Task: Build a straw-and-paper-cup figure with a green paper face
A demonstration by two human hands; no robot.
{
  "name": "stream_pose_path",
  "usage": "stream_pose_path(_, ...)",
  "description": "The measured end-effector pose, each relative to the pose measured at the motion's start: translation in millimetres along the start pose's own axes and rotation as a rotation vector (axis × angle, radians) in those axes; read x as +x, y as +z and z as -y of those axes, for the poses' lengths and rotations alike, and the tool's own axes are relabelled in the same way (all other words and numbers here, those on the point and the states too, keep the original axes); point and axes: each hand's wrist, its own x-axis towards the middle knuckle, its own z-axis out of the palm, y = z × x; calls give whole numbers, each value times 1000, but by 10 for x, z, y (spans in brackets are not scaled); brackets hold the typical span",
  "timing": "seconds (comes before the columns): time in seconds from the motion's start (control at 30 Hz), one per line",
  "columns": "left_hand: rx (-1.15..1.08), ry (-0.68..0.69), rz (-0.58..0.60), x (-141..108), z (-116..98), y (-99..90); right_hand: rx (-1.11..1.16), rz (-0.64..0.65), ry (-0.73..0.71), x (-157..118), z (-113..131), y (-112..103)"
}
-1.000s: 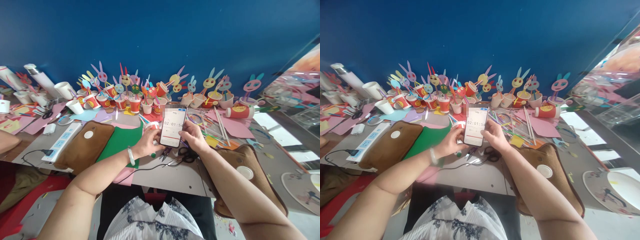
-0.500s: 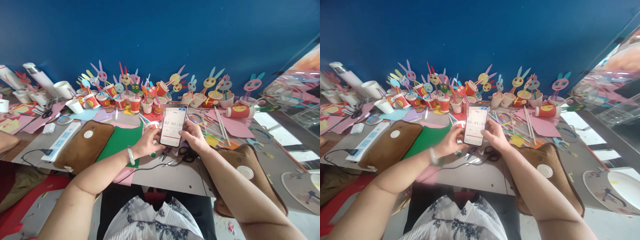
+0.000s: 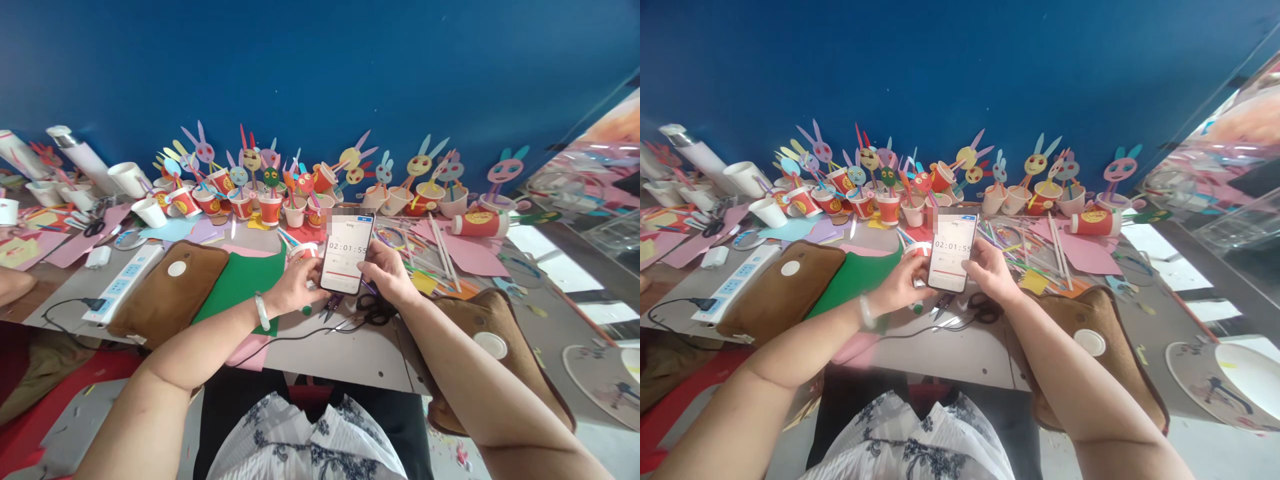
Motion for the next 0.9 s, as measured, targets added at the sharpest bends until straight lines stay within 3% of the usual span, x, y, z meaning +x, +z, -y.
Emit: stream_pose_path(0.9,55,5,0,4,-12,-1,30,17,9,2,-13,-7)
